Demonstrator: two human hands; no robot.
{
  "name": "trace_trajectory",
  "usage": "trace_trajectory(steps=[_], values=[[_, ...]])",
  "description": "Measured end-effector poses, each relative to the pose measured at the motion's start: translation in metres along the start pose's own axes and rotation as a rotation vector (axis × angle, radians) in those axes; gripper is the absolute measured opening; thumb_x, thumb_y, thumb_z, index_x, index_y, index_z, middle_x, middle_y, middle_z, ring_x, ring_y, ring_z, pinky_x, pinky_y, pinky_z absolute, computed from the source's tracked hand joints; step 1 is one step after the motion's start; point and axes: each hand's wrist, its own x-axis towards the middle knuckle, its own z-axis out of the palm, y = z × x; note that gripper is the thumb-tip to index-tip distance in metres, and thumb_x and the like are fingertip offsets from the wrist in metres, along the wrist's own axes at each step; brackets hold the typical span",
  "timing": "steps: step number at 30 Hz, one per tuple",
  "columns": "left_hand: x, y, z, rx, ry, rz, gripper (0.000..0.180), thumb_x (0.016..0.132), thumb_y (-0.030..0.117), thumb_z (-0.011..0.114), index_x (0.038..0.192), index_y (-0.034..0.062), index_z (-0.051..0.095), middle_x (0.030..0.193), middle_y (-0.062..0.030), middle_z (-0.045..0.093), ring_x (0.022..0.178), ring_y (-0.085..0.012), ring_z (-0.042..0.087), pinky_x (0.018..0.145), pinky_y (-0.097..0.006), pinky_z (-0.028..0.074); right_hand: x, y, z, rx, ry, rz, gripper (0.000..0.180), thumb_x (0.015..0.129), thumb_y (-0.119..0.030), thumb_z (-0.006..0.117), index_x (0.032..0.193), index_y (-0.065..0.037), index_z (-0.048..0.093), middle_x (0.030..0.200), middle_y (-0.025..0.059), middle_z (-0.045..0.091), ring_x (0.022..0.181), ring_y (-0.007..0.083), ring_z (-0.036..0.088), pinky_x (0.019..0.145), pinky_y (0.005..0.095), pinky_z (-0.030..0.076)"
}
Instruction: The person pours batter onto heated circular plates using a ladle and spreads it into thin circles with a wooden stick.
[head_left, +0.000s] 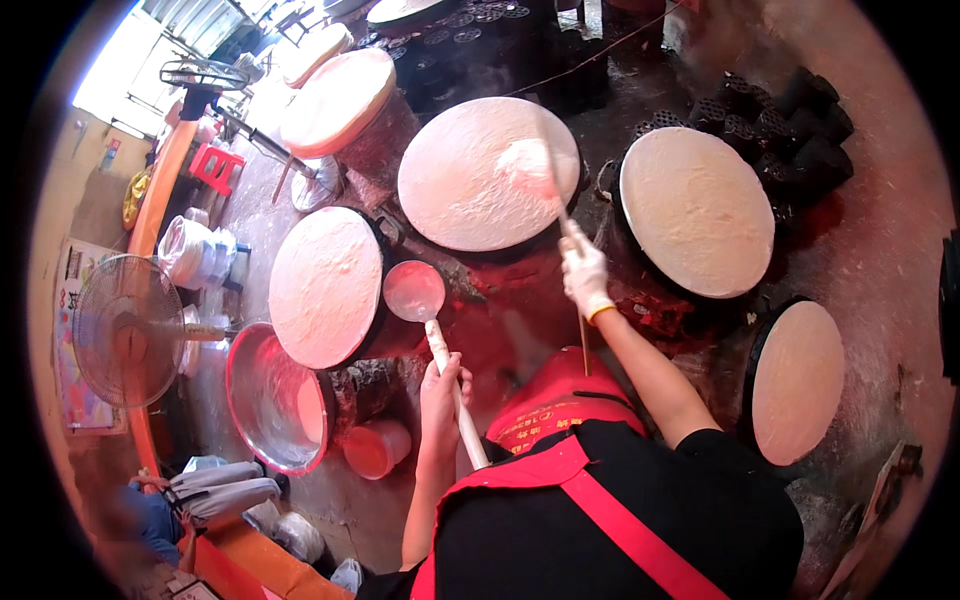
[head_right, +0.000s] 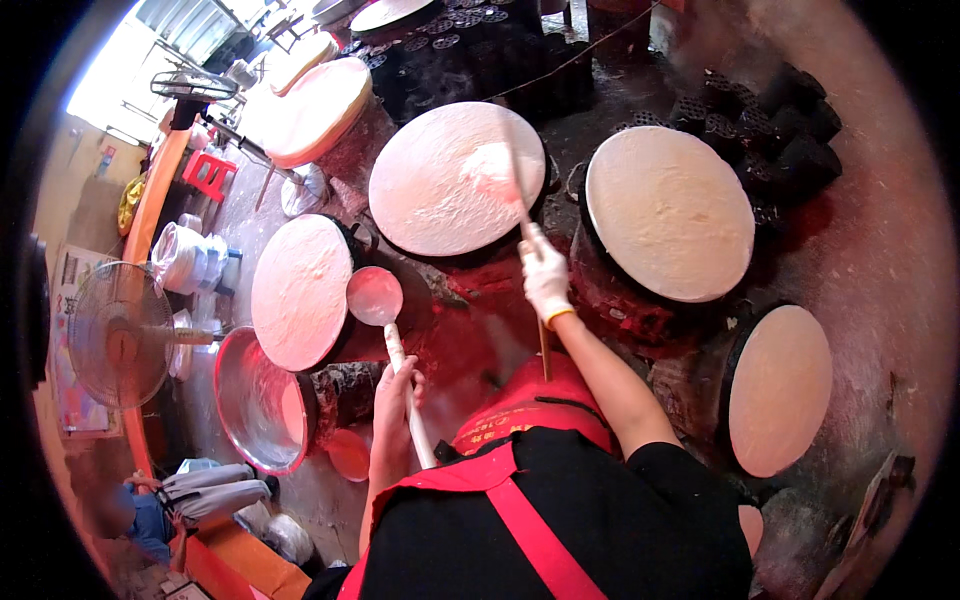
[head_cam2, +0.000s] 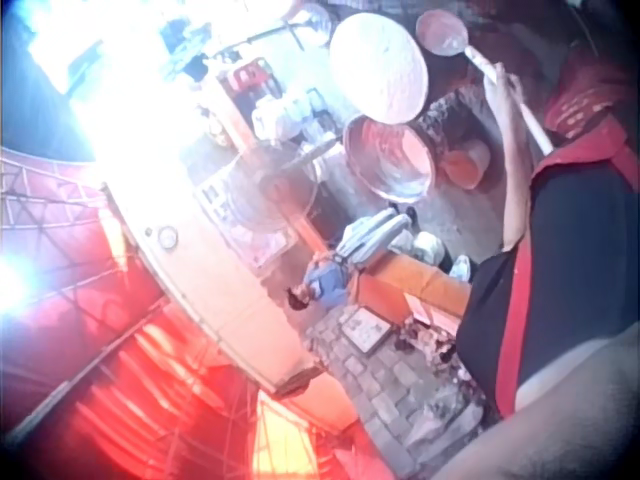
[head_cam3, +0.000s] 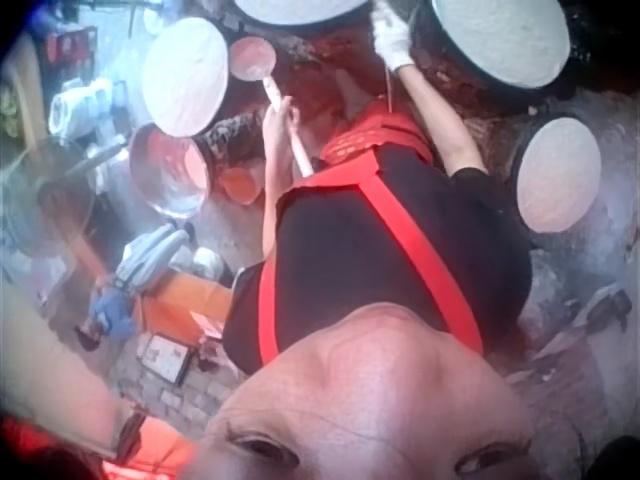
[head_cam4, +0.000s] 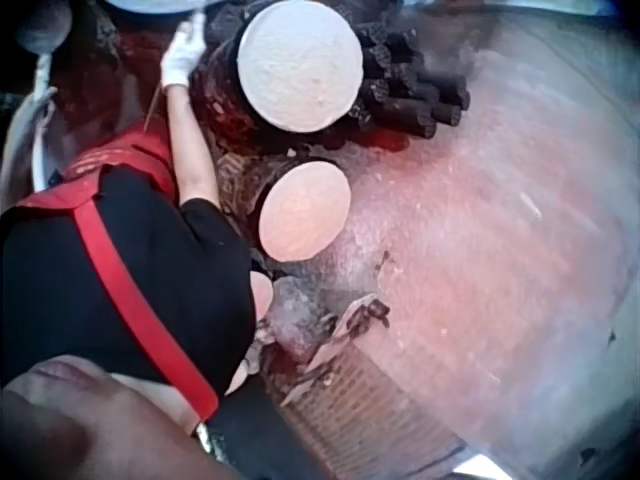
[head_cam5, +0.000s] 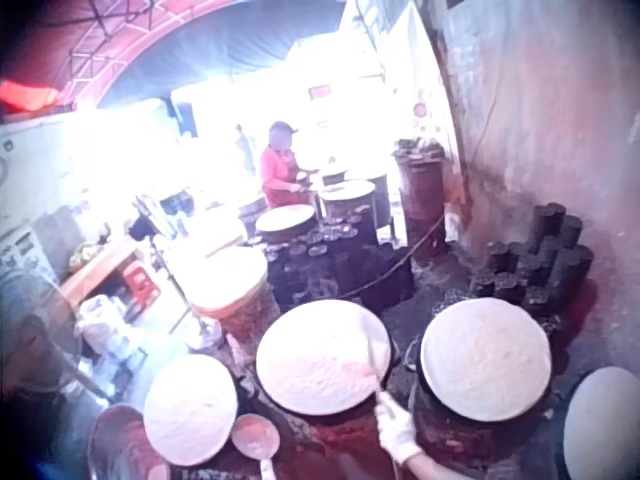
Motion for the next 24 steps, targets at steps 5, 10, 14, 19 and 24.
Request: trace_trajectory(steps=[5,10,14,19,24], values=[[0.010,0.006,0.000,-0.052,-0.078,-0.081,0.013,0.091,0.009,0.057,0.101,0.0053,0.050,0.081,-0.0020,0.051,0.057,-0.0057,0.043,0.041,-0.016,0.031,0.004,-0.029,-0.007,-0.140,-0.190,0.024,0.039,0.092,-0.023,0.058,0.130,-0.017,0.055,0.056,-0.0069,0.046,0.040,0.0031,0.034,0.034,0.0216,0.029],[0.013,0.012,-0.004,-0.045,-0.123,-0.186,0.013,0.092,0.010,0.056,0.101,0.0057,0.048,0.078,-0.0014,0.049,0.055,-0.0049,0.040,0.040,-0.015,0.027,0.029,0.028,-0.013,-0.174,-0.037,-0.206,0.035,0.089,-0.021,0.062,0.124,-0.013,0.060,0.056,-0.0063,0.044,0.043,0.0034,0.037,0.037,0.0220,0.030],[0.011,0.017,0.001,-0.048,-0.126,-0.247,0.013,0.092,0.013,0.057,0.099,0.0057,0.049,0.077,-0.0008,0.049,0.056,-0.0056,0.042,0.040,-0.015,0.029,0.046,-0.022,-0.011,-0.177,-0.060,-0.099,0.034,0.090,-0.025,0.060,0.123,-0.017,0.061,0.053,-0.0073,0.041,0.037,0.0046,0.032,0.034,0.0239,0.026],[0.030,0.015,0.009,0.045,-0.168,-0.215,0.012,0.093,0.017,0.056,0.093,0.0074,0.049,0.074,0.0008,0.048,0.055,-0.0054,0.043,0.041,-0.017,0.031,0.034,-0.036,-0.033,-0.264,-0.253,0.069,0.034,0.093,-0.025,0.055,0.126,-0.020,0.058,0.052,-0.0094,0.036,0.035,0.0035,0.027,0.031,0.0221,0.023],[0.101,0.038,0.018,0.247,-0.181,-0.045,0.016,0.091,0.020,0.053,0.082,0.0081,0.047,0.064,0.0016,0.045,0.046,-0.0062,0.040,0.039,-0.021,0.032,-0.013,-0.028,-0.057,-0.238,-0.255,0.153,0.035,0.094,-0.023,0.053,0.129,-0.020,0.055,0.053,-0.0079,0.039,0.034,0.0026,0.028,0.030,0.0210,0.023]])
